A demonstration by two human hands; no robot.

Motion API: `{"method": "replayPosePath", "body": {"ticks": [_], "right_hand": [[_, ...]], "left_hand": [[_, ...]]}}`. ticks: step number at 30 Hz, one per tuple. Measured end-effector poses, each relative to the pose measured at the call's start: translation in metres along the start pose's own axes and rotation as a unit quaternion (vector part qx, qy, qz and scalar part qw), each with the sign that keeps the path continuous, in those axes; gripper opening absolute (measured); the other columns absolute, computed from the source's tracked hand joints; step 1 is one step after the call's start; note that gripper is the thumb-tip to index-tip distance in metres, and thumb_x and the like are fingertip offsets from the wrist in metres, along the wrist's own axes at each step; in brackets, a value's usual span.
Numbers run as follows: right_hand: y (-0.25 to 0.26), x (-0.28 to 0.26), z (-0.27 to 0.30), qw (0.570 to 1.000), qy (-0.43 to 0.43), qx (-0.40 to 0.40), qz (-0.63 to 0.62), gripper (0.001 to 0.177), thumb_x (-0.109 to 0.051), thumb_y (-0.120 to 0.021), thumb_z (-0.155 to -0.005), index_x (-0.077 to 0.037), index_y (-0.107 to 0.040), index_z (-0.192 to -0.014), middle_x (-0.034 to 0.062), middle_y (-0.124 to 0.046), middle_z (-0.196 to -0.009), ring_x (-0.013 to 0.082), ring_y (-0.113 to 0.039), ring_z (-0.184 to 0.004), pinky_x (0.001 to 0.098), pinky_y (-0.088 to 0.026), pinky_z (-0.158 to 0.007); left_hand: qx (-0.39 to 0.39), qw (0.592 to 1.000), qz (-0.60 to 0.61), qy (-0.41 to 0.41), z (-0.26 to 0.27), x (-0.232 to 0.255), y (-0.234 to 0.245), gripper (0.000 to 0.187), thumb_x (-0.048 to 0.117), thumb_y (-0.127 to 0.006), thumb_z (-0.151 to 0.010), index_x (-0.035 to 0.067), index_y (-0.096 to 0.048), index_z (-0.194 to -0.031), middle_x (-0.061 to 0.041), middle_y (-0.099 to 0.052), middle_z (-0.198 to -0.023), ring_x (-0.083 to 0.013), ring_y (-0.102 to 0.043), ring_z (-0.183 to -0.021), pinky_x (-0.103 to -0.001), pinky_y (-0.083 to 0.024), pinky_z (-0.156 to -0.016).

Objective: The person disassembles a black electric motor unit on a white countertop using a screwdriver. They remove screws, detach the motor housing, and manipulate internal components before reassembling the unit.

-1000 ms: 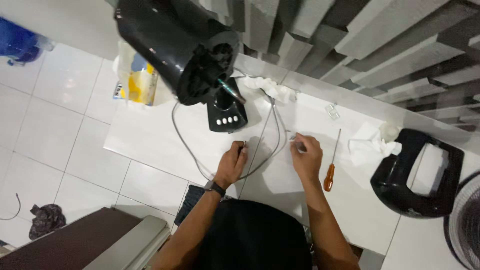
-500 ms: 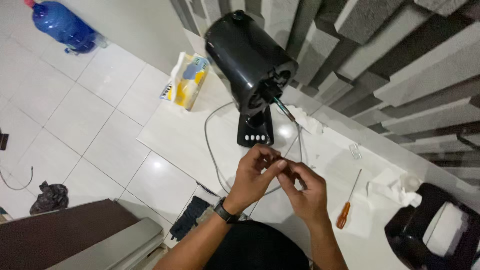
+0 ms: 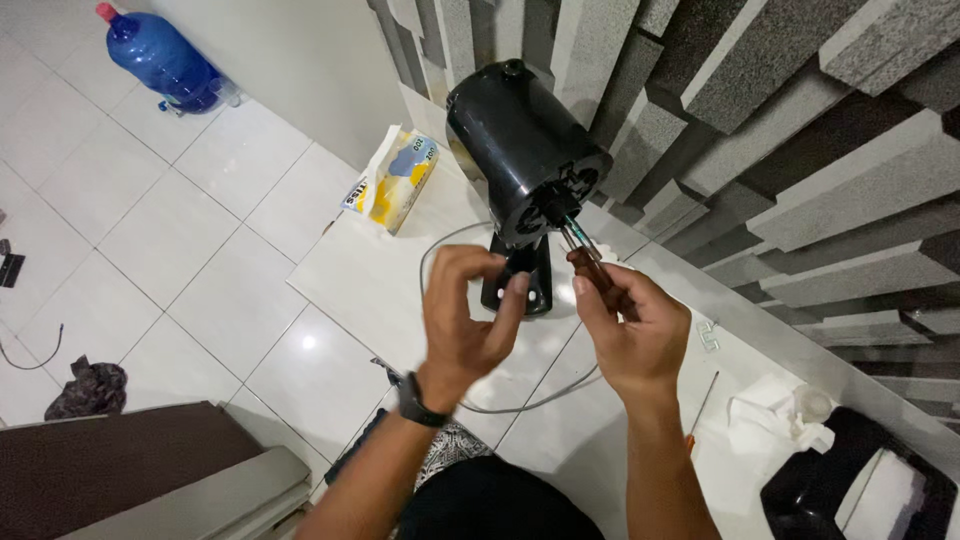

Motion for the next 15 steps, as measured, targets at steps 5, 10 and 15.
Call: {"method": "replayPosePath", "body": {"ticks": [5, 10, 15], "right_hand": [[-0.002, -0.003, -0.009, 0.997, 0.016, -0.018, 0.068, 0.019, -0.009, -0.079, -0.090, 0.002, -0.076, -0.105, 0.0002, -0.071, -0.075, 0.0036, -0.058, -0.063, 0.0202, -0.045, -0.055], [-0.002, -0.005, -0.011, 0.998, 0.037, -0.031, 0.033, 0.021, -0.011, -0.078, -0.092, 0.002, -0.075, -0.107, -0.0001, -0.070, -0.077, 0.0027, -0.058, -0.066, 0.0193, -0.046, -0.057], [-0.002, -0.002, -0.011, 0.998, 0.029, -0.040, 0.038, 0.018, -0.011, -0.077, -0.092, 0.002, -0.075, -0.104, 0.0012, -0.071, -0.075, 0.0030, -0.059, -0.064, 0.0191, -0.048, -0.056]], "left_hand": [[-0.050, 0.973, -0.100, -0.200, -0.038, 0.009, 0.017, 0.068, 0.018, -0.094, -0.082, 0.011, -0.051, -0.134, -0.011, -0.057, -0.139, -0.0338, -0.057, -0.129, -0.049, -0.045, -0.108], [-0.119, 0.973, -0.117, -0.160, -0.067, 0.000, 0.011, 0.108, 0.040, -0.101, -0.073, 0.017, -0.033, -0.155, -0.019, -0.027, -0.167, -0.0421, -0.026, -0.158, -0.067, -0.026, -0.128], [-0.140, 0.972, -0.138, -0.126, -0.082, -0.013, 0.000, 0.126, 0.054, -0.105, -0.059, 0.027, -0.030, -0.157, -0.024, -0.010, -0.166, -0.0532, -0.009, -0.154, -0.078, -0.014, -0.117]]}}
Point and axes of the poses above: each hand's wrist, its own z-axis away from the middle knuckle, its own y-axis out of the back of the hand, x = y × z, the point moved 5 cm from there along -z, towards the middle knuckle
